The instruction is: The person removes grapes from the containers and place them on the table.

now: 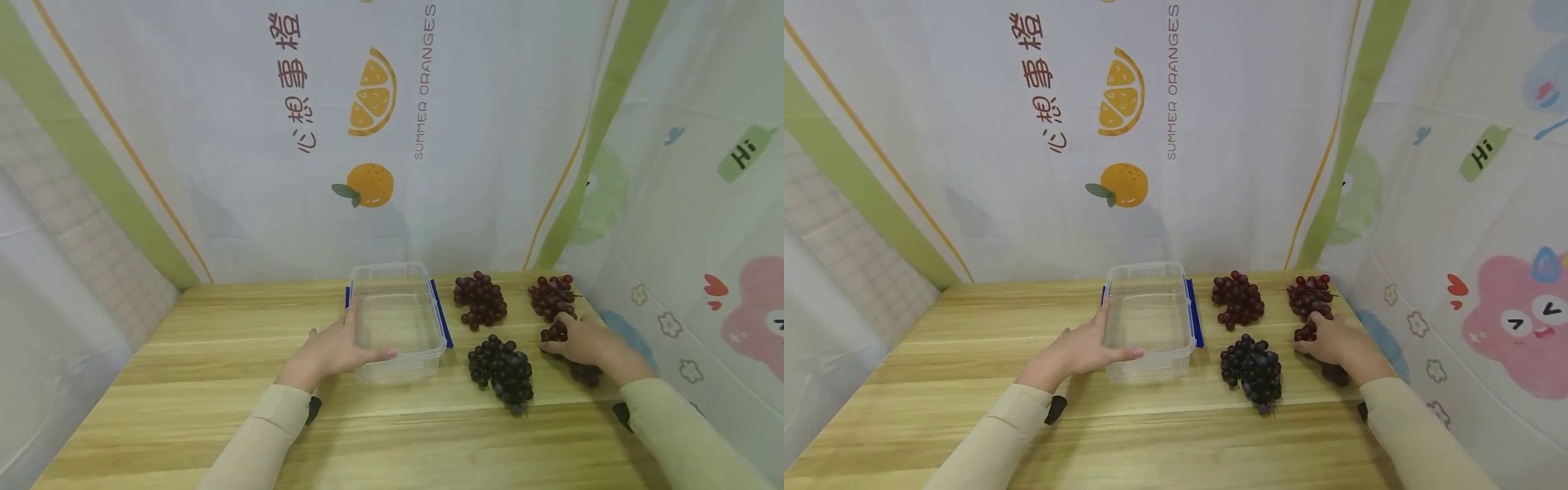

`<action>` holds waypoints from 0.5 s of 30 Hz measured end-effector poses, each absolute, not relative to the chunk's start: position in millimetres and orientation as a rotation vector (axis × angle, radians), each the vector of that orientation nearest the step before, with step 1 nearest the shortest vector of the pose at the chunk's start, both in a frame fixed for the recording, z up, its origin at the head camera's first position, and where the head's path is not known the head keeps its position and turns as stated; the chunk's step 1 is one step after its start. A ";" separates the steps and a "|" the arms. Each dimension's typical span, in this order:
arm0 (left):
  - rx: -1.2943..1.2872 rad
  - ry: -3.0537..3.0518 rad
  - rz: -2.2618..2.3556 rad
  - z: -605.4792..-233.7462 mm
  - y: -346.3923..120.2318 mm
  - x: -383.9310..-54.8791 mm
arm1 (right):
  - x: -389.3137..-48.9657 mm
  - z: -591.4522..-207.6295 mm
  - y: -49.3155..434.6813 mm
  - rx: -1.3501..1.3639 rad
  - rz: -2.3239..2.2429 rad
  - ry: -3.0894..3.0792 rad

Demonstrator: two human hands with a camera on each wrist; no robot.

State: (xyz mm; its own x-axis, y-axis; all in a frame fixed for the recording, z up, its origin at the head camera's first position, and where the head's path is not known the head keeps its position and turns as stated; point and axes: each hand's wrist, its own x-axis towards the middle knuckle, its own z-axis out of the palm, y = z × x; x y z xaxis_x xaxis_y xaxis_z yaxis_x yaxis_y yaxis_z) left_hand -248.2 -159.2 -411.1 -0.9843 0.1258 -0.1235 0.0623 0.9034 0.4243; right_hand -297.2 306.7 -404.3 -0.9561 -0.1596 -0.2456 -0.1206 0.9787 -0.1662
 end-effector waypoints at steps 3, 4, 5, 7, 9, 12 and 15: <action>0.150 2.922 0.644 -411.5 -159.0 -248.9 | -300.2 -403.6 309.6 -0.265 -0.255 2.846; 0.151 2.923 0.644 -411.6 -159.0 -249.0 | -301.1 -403.6 310.5 -0.282 -0.272 2.837; 0.151 2.924 0.645 -411.4 -158.9 -248.7 | -302.4 -404.2 311.6 -0.292 -0.292 2.829; 0.153 2.918 0.661 -411.8 -158.7 -248.7 | -304.6 -404.6 314.3 -0.317 -0.328 2.817; 0.149 2.911 0.673 -411.4 -158.4 -247.8 | -306.3 -405.0 317.7 -0.327 -0.388 2.799; 0.151 2.908 0.682 -411.3 -158.7 -246.6 | -306.9 -402.4 324.1 -0.352 -0.463 2.779; 0.152 2.911 0.675 -411.5 -159.3 -246.1 | -304.1 -394.5 330.8 -0.344 -0.523 2.728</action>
